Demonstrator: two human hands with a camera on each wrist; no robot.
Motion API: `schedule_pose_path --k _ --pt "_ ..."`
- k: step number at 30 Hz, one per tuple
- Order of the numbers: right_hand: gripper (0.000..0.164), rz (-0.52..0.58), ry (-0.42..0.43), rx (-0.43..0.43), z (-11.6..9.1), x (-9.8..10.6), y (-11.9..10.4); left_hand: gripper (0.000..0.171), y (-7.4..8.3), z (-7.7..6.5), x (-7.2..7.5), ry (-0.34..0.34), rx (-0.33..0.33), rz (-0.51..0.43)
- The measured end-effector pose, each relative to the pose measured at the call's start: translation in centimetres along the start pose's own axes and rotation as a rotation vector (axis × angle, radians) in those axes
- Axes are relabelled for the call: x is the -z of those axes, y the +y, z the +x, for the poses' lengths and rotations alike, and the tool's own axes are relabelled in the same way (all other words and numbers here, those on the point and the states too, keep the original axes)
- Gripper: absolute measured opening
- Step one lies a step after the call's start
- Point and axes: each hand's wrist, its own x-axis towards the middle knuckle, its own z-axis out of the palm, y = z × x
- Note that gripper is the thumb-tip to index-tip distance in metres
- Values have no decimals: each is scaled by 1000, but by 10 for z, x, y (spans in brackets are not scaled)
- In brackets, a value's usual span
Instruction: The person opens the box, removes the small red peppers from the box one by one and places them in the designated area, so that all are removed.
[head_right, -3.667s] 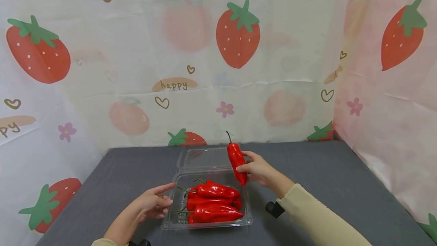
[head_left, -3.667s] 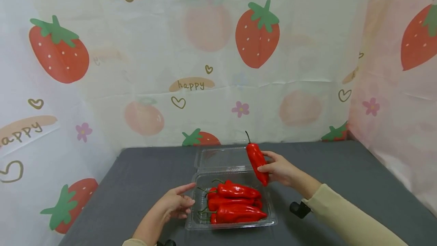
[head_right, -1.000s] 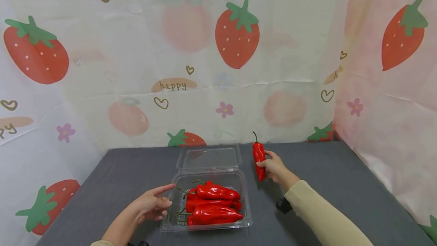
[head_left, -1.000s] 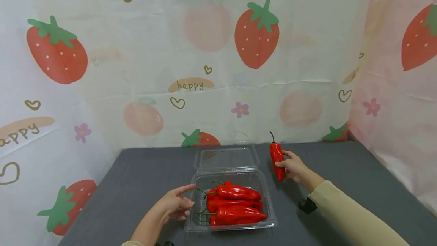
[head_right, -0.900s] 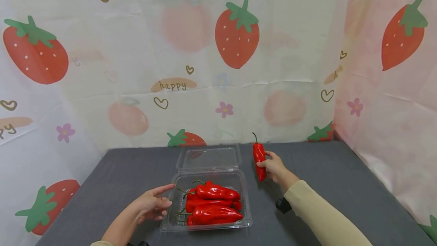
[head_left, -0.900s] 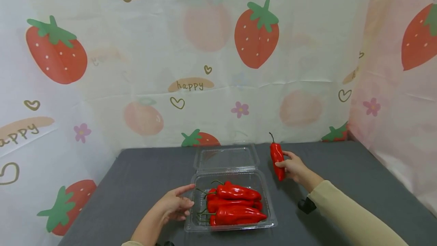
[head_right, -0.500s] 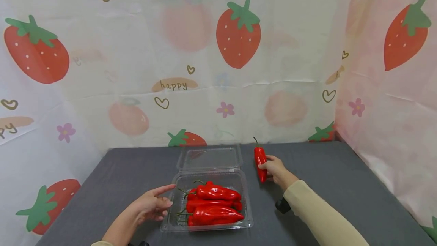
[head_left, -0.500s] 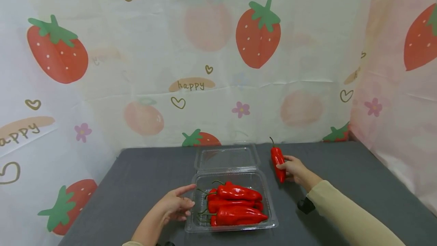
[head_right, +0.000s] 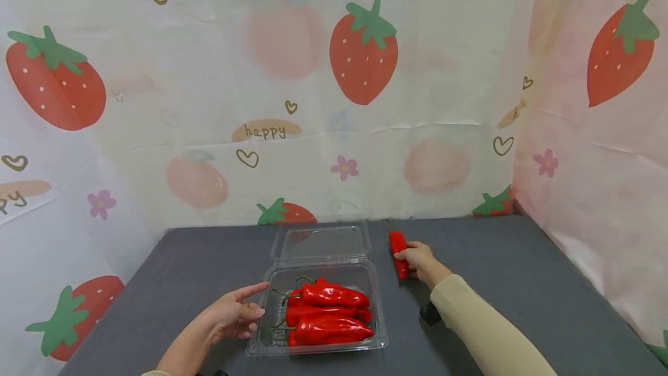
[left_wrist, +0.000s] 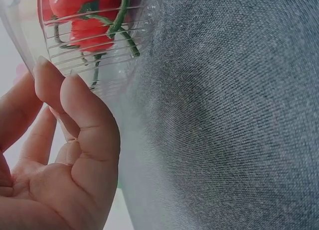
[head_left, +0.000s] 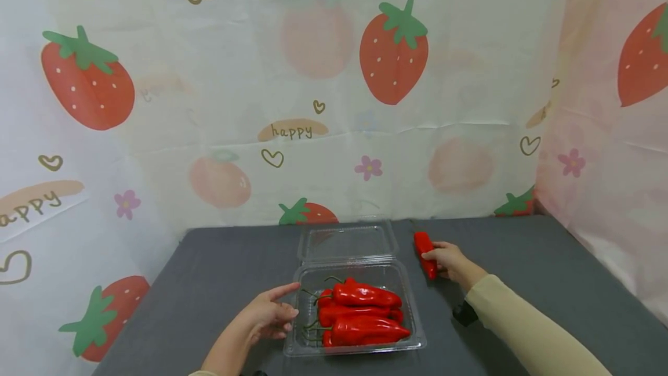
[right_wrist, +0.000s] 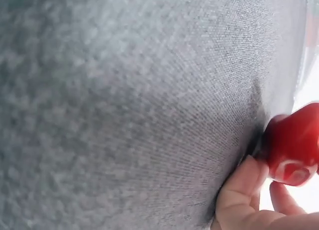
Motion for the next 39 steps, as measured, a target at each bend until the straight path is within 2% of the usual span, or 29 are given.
schedule_pose_path --k 7,13,25,33,39 --pt "62 -72 -38 7 1 4 0 65 -1 0 -1 -2 3 0" --pt "66 -99 -70 -33 4 8 -1 65 0 0 -1 -3 -6 2" --pt "62 -113 -70 -24 4 13 3 65 0 3 -1 -11 -5 9" --pt "68 17 -112 -9 3 22 11 65 -1 2 -1 -7 -13 1" --pt "70 90 -120 -4 -6 27 14 65 -2 2 -1 0 -17 -2"
